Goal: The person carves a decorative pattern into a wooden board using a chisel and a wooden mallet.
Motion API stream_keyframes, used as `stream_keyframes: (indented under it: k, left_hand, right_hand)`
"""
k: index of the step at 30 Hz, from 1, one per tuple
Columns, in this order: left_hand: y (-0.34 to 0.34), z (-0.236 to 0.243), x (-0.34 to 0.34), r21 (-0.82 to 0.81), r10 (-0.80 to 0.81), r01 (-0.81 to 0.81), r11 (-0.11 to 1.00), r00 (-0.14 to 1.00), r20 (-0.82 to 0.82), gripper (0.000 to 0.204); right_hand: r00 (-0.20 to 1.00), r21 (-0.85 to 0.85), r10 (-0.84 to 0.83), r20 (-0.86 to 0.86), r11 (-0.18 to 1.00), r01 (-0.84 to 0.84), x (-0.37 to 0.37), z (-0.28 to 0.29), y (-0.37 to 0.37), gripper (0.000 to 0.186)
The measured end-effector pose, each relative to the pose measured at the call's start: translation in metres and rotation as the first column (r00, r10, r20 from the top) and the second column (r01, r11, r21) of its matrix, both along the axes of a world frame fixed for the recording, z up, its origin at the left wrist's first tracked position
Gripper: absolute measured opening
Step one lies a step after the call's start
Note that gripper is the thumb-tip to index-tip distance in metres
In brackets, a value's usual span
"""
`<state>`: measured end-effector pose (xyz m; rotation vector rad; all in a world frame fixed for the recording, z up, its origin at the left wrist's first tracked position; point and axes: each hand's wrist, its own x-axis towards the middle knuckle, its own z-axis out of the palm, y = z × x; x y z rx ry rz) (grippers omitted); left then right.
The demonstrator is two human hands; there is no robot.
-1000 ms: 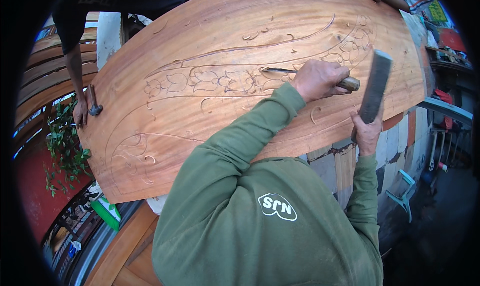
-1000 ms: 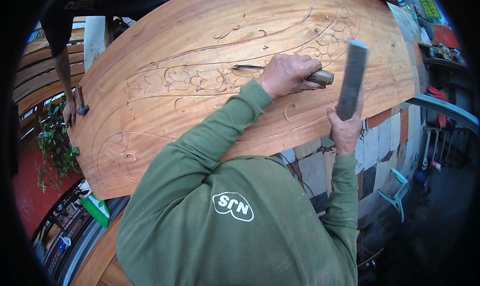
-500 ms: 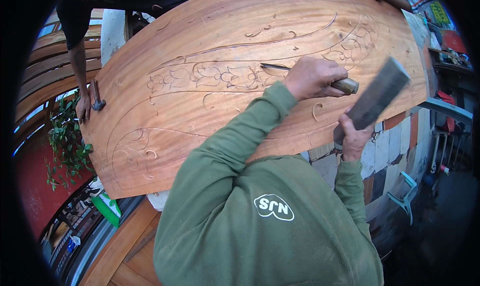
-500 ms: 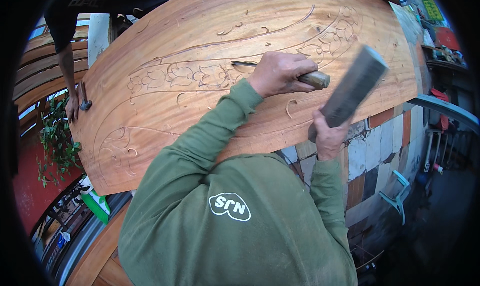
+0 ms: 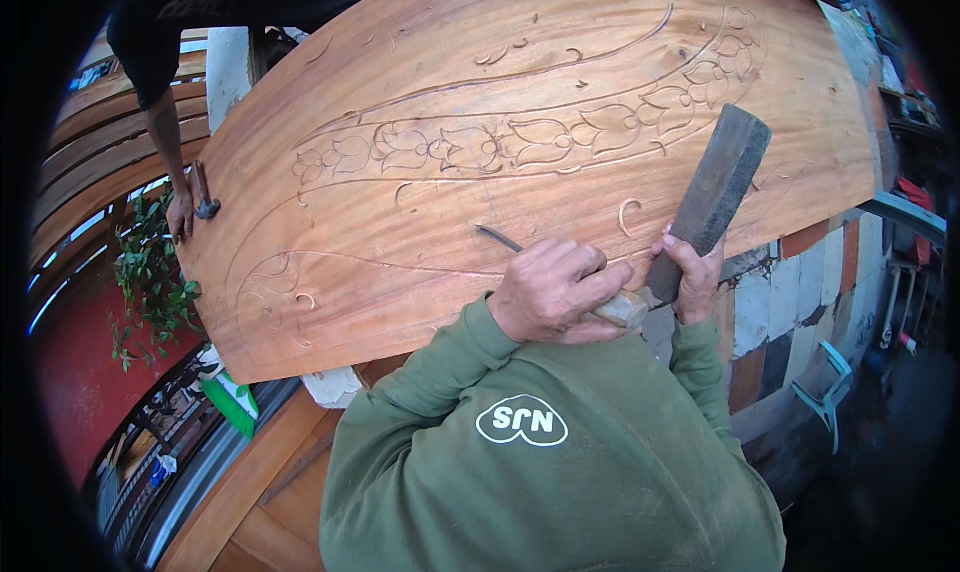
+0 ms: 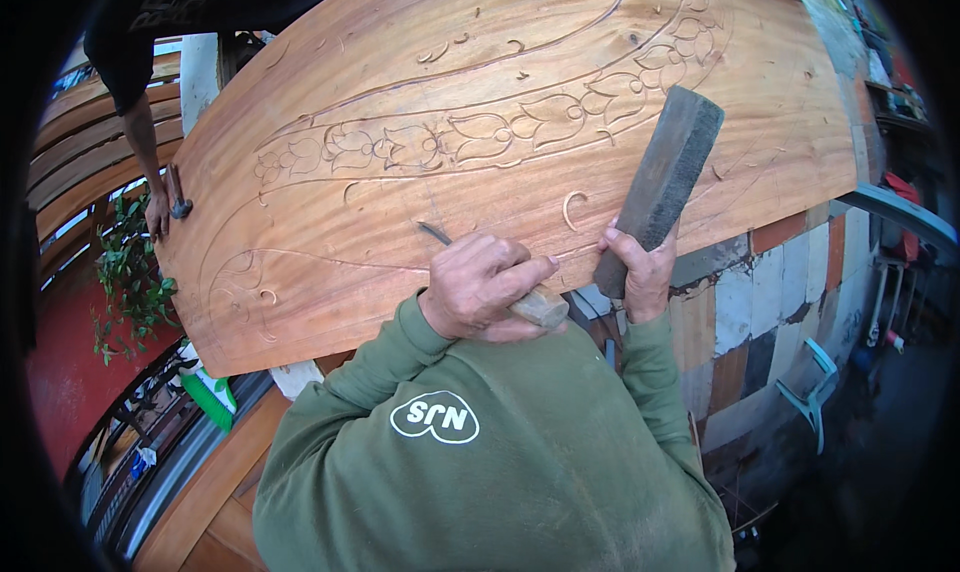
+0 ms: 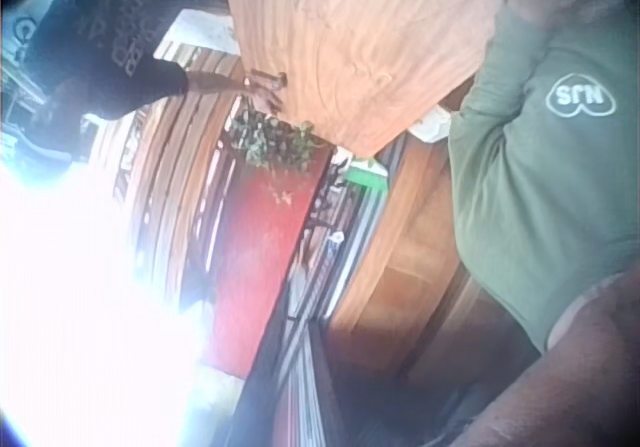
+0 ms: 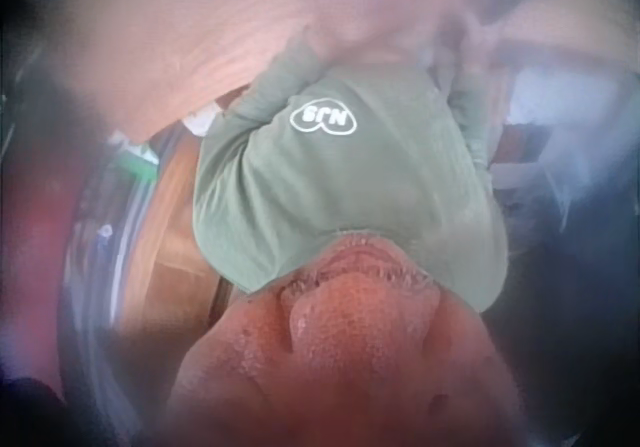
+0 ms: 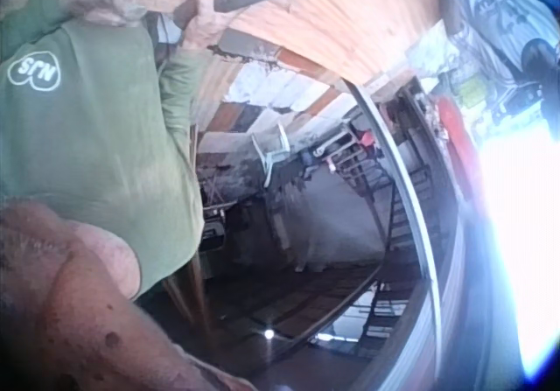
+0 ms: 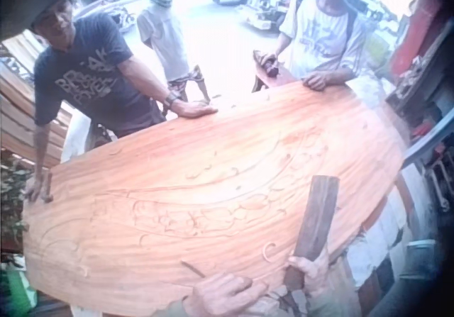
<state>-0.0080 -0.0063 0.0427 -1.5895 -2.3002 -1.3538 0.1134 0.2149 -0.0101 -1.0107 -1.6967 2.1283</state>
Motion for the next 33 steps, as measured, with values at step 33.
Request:
stream_keyframes:
  k: [33]
  left_hand:
    - [0.127, -0.010, -0.164, 0.387, -0.485, 0.720, 0.576, -0.080, 0.871, 0.028]
  right_hand:
    - [0.828, 0.112, -0.560, -0.015, 0.822, 0.558, 0.127, 0.019, -0.130, 0.043]
